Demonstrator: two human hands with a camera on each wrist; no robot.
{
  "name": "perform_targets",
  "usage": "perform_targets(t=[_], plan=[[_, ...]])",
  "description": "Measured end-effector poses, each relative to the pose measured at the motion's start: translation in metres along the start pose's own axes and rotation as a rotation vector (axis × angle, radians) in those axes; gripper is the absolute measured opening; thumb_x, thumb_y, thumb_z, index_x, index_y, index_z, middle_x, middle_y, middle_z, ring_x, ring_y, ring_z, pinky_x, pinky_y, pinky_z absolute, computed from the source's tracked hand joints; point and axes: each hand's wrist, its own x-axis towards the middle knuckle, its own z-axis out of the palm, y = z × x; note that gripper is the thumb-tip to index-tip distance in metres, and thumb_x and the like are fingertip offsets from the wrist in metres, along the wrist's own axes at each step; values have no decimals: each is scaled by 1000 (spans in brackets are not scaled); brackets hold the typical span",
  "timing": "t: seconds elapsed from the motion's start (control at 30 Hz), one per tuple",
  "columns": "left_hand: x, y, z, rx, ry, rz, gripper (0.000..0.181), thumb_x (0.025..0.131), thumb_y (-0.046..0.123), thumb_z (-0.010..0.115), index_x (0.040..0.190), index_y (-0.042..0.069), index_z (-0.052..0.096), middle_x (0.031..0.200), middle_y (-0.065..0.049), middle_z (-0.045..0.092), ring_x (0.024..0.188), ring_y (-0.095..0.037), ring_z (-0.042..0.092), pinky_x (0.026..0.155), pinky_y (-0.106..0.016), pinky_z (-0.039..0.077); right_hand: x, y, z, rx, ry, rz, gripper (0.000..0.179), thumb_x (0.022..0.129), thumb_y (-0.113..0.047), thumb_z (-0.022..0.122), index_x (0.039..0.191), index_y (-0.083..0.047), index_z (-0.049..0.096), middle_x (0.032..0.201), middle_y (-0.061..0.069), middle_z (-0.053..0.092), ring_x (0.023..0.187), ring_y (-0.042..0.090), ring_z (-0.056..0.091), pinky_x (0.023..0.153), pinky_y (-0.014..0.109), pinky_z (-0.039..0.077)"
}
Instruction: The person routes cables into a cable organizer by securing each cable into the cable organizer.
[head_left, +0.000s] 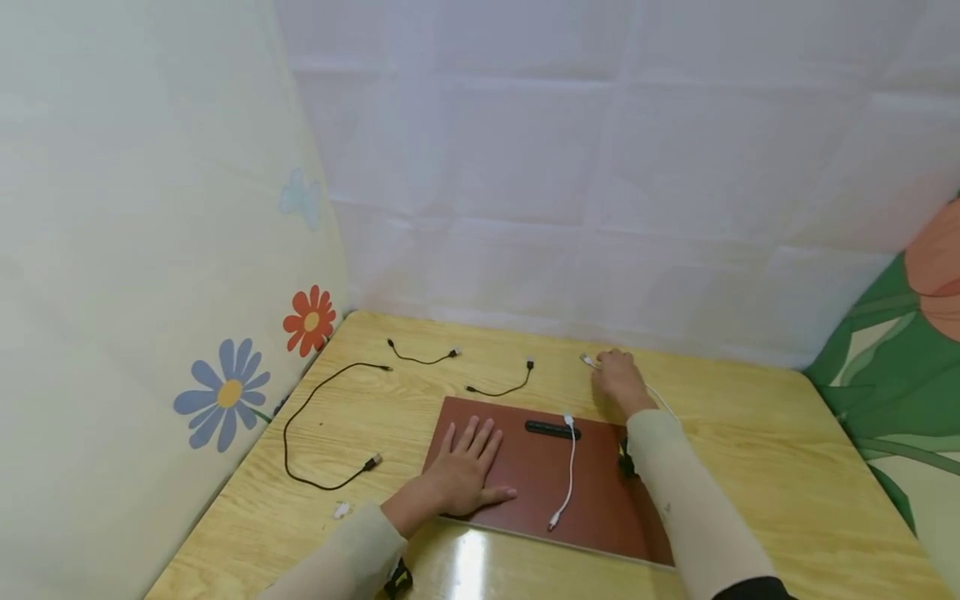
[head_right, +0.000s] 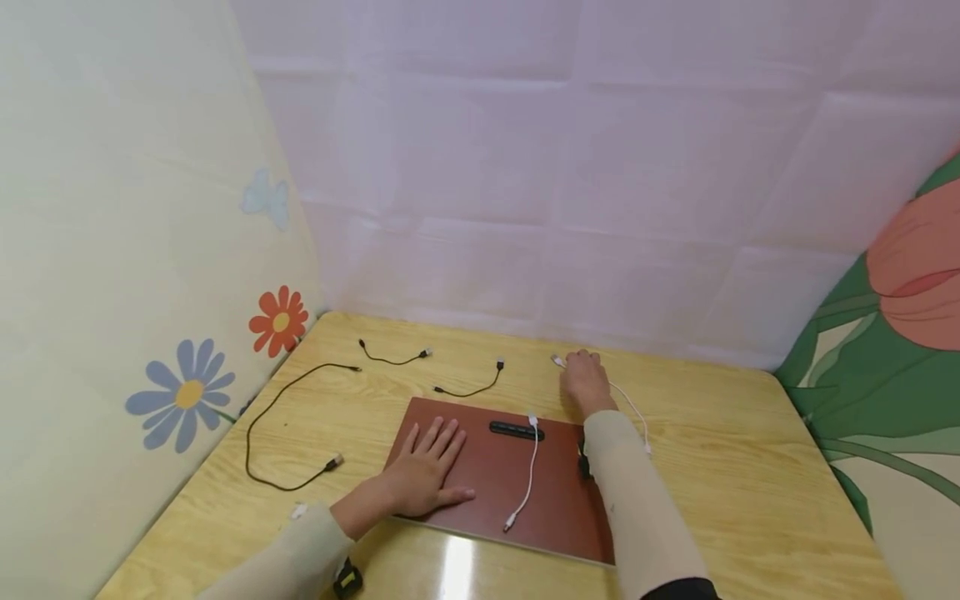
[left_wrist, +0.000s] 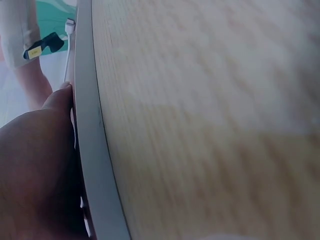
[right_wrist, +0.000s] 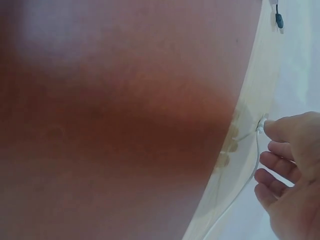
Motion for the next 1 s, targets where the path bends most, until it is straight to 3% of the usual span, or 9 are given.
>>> perform_targets(t=[0.2,0.37,0.47,0.73,1.0], plan=[[0,4,-3,25,0,-10,91,98,74,34,164,14,14,170,-10,6,156,-33,2,122,-60,10,5,5,1,-38,26,-37,37,101,-10,53,130,13,56,125,33,54,118,51,49,96,59,46],[0,6,-5,22,-10,-12,91,98,73,34,164,14,13,170,-10,5,156,-33,2,122,-61,9,7,4,2,-88,32,-72,20,99,-7,54,101,9,65,102,27,59,98,45,57,82,55,51],[1,5,-3,3,-12,-9,91,98,73,34,164,14,13,170,-10,5,156,-33,1,122,-62,8,8,4,4,-99,15,-70,19,98,-7,54,89,5,65,93,23,59,89,40,58,75,52,51],[4,0,7,-21,-10,2,93,97,76,32,164,15,11,170,-9,2,156,-32,-5,121,-63,3,10,7,10,-87,-36,-22,14,98,-4,55,89,3,62,85,18,64,81,35,64,70,49,54],[2,2,2,3,-18,-13,91,98,74,33,164,15,12,170,-10,4,156,-33,-2,121,-62,6,12,11,3,15,-141,68,17,100,-7,48,91,1,60,83,12,57,71,25,48,61,37,43]])
